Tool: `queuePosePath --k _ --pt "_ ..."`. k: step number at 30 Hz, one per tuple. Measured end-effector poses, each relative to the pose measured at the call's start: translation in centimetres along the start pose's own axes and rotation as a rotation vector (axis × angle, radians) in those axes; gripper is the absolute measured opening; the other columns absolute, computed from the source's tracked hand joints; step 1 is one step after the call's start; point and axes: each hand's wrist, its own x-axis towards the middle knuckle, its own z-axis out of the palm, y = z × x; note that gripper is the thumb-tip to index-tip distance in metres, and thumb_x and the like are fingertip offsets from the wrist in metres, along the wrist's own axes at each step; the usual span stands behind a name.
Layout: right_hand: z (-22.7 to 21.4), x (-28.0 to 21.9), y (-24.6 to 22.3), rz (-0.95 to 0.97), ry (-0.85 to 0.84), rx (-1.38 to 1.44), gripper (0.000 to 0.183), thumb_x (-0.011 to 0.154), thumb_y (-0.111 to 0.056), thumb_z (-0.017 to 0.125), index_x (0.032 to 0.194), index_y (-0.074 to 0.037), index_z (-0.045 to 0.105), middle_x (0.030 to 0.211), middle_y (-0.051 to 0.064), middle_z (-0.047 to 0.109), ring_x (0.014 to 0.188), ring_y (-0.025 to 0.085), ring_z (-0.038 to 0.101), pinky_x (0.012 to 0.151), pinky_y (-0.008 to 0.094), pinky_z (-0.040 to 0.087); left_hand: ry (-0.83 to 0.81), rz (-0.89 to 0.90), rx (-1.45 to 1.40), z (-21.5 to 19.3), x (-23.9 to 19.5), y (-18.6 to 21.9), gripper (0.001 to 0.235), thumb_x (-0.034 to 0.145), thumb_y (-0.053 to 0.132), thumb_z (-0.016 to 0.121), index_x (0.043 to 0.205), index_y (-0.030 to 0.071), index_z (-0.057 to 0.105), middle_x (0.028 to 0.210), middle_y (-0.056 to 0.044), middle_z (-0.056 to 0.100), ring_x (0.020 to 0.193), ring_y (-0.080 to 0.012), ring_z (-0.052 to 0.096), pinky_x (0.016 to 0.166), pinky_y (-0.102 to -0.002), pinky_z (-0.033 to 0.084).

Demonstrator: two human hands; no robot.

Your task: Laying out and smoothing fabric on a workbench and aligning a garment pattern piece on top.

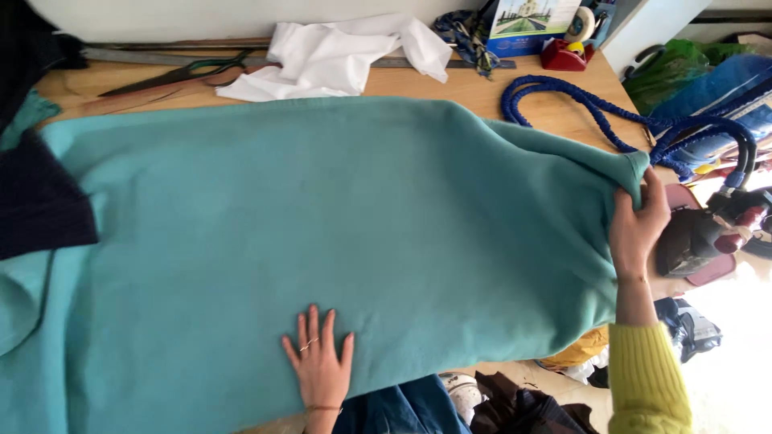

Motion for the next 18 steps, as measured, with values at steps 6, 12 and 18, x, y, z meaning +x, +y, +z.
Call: queuePosePath --k 6,12,18 --pt "2.1 -13.2 -19.0 -0.379 -0.333 -0.339 0.058 0.087 -0.008 0.062 0.145 -0.009 0.057 0.124 0.018 0.067 0.11 0.037 0.064 0.094 0.05 0.05 -0.052 -0.088 -0.653 -1.6 0.4 -0.6 0.047 0.1 0.042 0.053 0.139 0.017 0.058 0.159 -0.008 0.046 0.152 -0.029 0.034 0.123 -0.055 0.023" --pt "13.7 -29.8 -27.9 -0.668 -0.789 0.007 0.043 0.078 -0.009 0.07 0.119 -0.005 0.061 0.093 0.008 0.059 0.08 0.032 0.058 0.073 0.044 0.044 -0.33 -0.601 -1.791 -1.4 1.1 -2.9 0.06 0.097 0.037 0.056 0.149 0.009 0.047 0.148 -0.011 0.051 0.139 -0.0251 0.053 0.11 -0.043 0.05" --pt "11.5 -34.5 -24.1 -0.499 -0.806 -0.042 0.079 0.073 -0.042 0.085 0.142 -0.021 0.055 0.113 0.006 0.062 0.109 0.026 0.065 0.087 0.045 0.049 -0.254 -1.014 -1.704 -5.6 3.2 -3.5 0.065 0.09 0.028 0.079 0.148 0.02 0.05 0.141 -0.011 0.059 0.123 -0.0302 0.06 0.102 -0.058 0.048"
